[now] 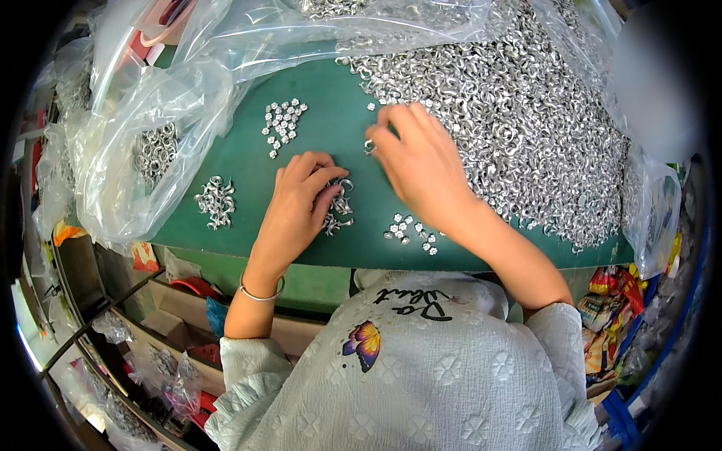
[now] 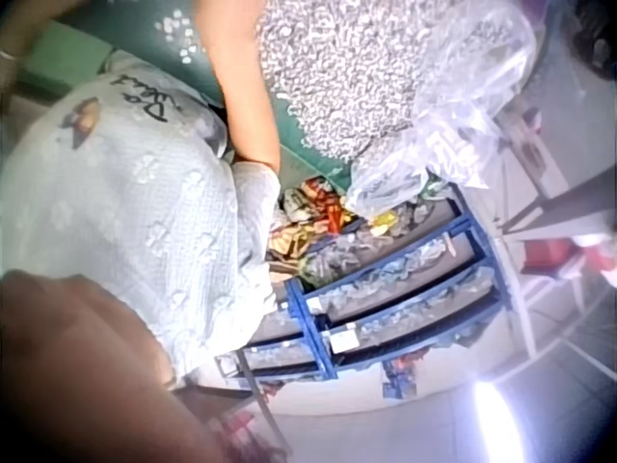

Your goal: The person picks through a large pile of small silver-colored metal pieces by hand, grouping them on a green table and placing some into clear plastic bags.

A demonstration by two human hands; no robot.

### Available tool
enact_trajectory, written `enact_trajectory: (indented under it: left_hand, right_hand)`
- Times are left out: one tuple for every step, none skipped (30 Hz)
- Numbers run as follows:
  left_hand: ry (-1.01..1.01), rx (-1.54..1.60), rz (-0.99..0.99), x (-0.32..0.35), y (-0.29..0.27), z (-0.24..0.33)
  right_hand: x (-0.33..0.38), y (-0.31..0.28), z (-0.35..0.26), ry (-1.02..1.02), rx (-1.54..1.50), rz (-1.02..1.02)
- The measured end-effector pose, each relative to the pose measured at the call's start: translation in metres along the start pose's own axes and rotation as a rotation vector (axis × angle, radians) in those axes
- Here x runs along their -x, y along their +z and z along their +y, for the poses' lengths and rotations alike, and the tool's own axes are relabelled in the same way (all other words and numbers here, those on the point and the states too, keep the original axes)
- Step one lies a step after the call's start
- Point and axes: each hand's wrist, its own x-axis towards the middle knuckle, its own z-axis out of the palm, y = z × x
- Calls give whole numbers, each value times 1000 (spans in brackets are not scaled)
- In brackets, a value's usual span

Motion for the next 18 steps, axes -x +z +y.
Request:
enact_trajectory:
  left_hand:
    - [-10,9,17,1,2,-3]
    - [-20,18,33,3,3,-6]
    - [-23,27,48,2,3,-7]
    - [-27,46,48,1,3,-6]
    - [-29,64,48,1,3,-5]
    - [-40,81,51,3,3,-4]
    - [-47,88,43,5,3,-4]
    - [-54,95,34,6,2,-4]
    - [-60,104,30,7,2,-5]
    - [-43,64,37,6,2,-6]
    - [-24,25,43,5,1,-6]
    - [-4,-13,48,3,1,-6]
    - [12,-16,60,-1,1,-4]
    - [28,-18,72,-8,2,-1]
    - [38,-25,87,-13,3,2]
    - [37,-3,91,-18,7,2]
    - [36,20,96,-25,11,3]
    - [40,44,97,-31,16,2]
  right_hand:
    - [1,-3,-6,-33,-7,-2]
    - [3,3,-11,-64,-10,-52]
    - [7,12,-16,-91,-9,-97]
    - [10,19,-17,-117,-7,-143]
    - [13,21,-16,-122,24,-131]
    - [17,23,-14,-132,50,-123]
    - [19,24,-11,-141,77,-115]
    - [22,20,-8,-92,118,-106]
    - [24,13,-3,-46,162,-98]
    - [25,8,0,1,206,-90]
    - [25,7,3,18,202,-73]
    - [24,5,5,38,199,-55]
    - [23,3,8,59,197,-38]
    - [20,-1,8,93,146,-36]
    - [16,-1,9,86,141,1]
    - [10,0,10,78,136,38]
    - [6,1,11,71,131,74]
    - [4,2,12,57,121,24]
